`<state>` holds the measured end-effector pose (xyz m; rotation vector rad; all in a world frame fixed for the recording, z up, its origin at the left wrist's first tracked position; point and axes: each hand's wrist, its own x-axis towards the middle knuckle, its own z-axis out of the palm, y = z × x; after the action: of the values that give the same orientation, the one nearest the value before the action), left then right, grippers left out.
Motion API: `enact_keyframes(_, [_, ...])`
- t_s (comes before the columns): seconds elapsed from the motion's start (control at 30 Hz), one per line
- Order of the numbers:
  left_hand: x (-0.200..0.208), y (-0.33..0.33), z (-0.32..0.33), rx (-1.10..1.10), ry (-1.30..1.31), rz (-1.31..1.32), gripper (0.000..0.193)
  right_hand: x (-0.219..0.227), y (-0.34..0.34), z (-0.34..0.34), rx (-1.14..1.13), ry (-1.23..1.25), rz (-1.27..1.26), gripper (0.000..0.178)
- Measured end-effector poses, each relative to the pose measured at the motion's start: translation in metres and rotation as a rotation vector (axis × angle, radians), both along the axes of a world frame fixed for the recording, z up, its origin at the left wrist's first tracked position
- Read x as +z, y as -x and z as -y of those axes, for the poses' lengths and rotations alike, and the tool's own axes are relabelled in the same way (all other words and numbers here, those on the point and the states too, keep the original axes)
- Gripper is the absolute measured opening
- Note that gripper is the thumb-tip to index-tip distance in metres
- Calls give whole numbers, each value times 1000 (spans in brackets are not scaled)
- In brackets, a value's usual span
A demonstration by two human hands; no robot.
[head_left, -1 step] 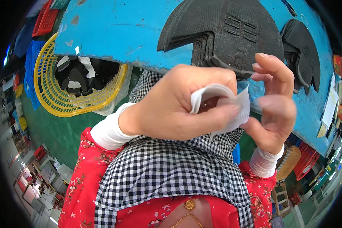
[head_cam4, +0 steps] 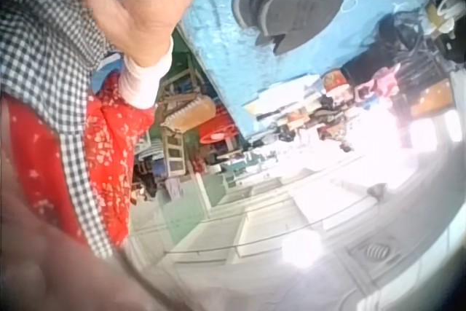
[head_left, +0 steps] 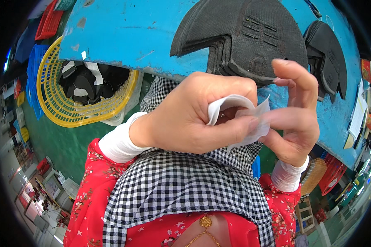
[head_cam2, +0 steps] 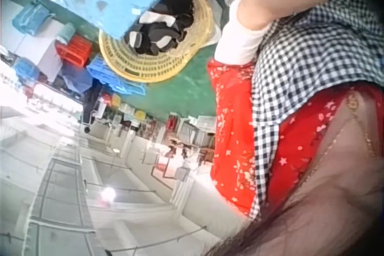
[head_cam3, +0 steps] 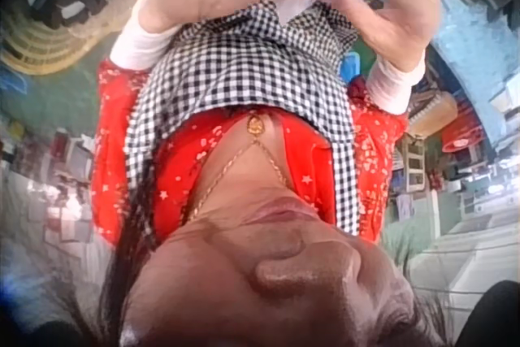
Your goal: The person applies reinforcement patches to shoe upper components by hand.
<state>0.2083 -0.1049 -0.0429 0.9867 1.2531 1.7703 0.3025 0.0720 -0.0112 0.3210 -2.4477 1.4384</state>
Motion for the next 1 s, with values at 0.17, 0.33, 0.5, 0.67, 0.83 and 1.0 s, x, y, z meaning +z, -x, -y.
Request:
enact_keyframes(0.17, [0,6,5,91,108,-62,12,8,-4,-14,83,-249,-111,20])
enact_keyframes(0.33, [-2,22,21,289,200,25,13,12,-27,-29,51,-233,-199,12])
enact_keyframes(0.5, [-9,42,33,596,-3,183,7,8,-39,-20,-279,140,-347,19])
enact_keyframes(0.67, [4,39,37,440,-47,113,17,15,-27,-6,-572,488,65,9])
enact_keyframes(0.83, [24,23,15,224,287,-78,54,7,-14,7,-604,303,62,22])
enact_keyframes(1.0, [25,26,2,211,291,-591,43,-1,-9,10,-584,327,11,31])
